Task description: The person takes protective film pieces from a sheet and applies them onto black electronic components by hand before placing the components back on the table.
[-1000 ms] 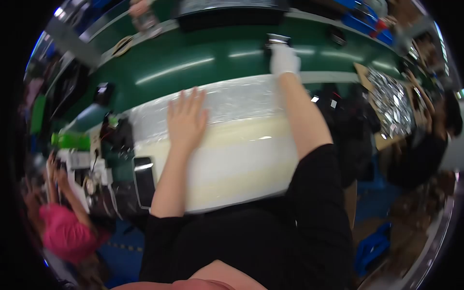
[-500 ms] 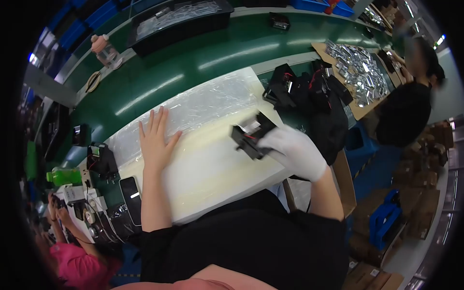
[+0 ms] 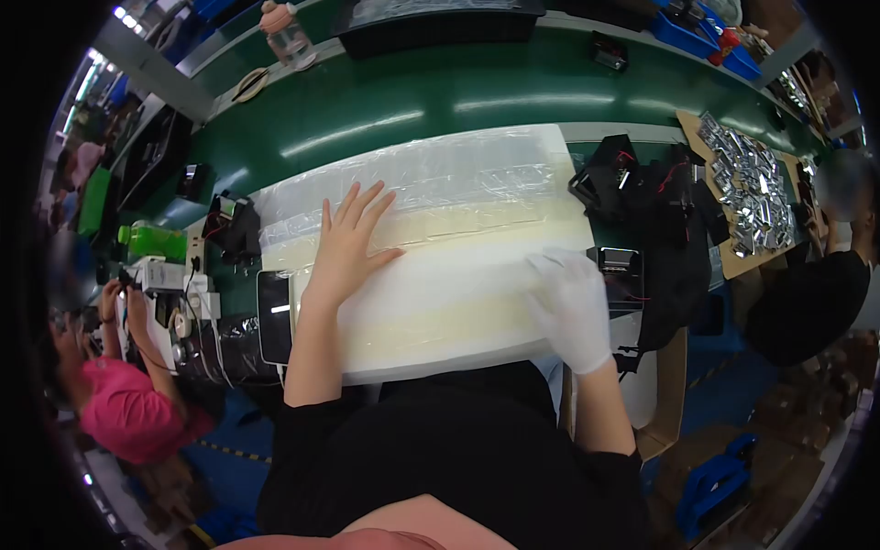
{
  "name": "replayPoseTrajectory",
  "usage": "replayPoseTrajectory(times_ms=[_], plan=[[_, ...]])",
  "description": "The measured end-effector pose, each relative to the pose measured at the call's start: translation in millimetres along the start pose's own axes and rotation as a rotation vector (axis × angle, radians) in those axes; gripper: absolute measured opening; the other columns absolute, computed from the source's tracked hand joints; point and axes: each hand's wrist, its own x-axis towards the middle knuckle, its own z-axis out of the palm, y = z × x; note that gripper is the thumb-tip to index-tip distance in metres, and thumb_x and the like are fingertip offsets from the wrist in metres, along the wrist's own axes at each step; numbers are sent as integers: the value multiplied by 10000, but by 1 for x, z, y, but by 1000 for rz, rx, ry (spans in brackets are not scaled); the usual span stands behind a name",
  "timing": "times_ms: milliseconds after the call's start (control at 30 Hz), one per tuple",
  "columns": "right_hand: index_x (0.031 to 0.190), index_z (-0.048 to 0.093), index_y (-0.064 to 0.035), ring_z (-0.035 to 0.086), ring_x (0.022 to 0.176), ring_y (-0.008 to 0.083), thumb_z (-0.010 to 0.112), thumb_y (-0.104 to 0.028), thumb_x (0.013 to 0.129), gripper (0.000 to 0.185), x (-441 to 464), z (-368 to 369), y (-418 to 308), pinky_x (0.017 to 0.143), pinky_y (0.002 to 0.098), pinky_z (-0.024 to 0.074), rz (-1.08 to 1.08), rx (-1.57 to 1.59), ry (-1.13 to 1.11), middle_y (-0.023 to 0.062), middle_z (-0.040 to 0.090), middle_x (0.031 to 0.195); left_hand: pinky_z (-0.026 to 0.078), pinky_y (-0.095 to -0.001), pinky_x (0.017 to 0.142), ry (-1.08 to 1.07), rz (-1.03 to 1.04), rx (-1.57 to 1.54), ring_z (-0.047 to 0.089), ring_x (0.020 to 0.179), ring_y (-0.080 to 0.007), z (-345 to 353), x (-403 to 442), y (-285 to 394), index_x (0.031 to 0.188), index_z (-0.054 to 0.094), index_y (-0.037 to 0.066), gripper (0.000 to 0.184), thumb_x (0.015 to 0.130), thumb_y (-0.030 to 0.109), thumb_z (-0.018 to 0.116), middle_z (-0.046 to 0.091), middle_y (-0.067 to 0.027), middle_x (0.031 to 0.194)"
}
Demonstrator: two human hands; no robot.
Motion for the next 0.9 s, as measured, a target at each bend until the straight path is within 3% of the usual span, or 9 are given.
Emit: replayPoseTrajectory(times_ms=[300,467,600,633,767,800,900], plan=[[1363,548,-119,470,1275,326,701,-175,783,603,63,77,-25,1067,436,348,-163,-18,-64,124,508,1412,191,-575,1215,111,-25,-24,335,1458,-309,10,-40,-16,1390,531,189,584,860,330,733,468,-25,1496],[1280,630,-128,536,1195,284,713,-153,782,506,80,82,-31,1032,396,374,-286,-65,41,92,591,1317,321,-511,1182,253,74,95,526,1319,-252,4,-44,-14,1290,611,195,450,871,318,718,609,-15,1333],[1119,704,-142,598,1027,217,731,-151,769,351,79,80,-21,940,368,422,-465,33,268,5,668,1102,549,-358,896,370,81,145,705,927,-170,-12,-46,-9,1181,669,185,333,878,313,718,713,22,1037],[1119,704,-142,598,1027,217,731,-151,769,351,79,78,-22,940,368,422,-468,34,264,5,668,1102,549,-358,896,370,77,144,705,927,-170,-20,-48,-7,1181,669,185,333,878,313,718,713,22,1037],[957,749,-129,595,854,201,740,-133,767,190,76,44,-40,844,332,440,-465,37,253,-16,665,877,494,-265,581,195,-67,256,632,590,-130,-60,-63,4,1094,687,168,267,875,314,735,699,34,841],[957,749,-129,595,854,201,741,-133,767,190,75,36,-43,844,332,440,-465,38,248,-16,665,877,494,-265,581,192,-70,254,632,590,-130,-68,-66,6,1094,687,168,267,875,314,735,699,34,841],[937,761,-100,583,806,213,727,-128,800,143,72,13,-50,793,330,452,-312,172,-79,25,654,830,393,-266,480,5,-236,-132,549,491,-134,-88,-72,9,1095,672,163,285,868,317,749,659,35,756]])
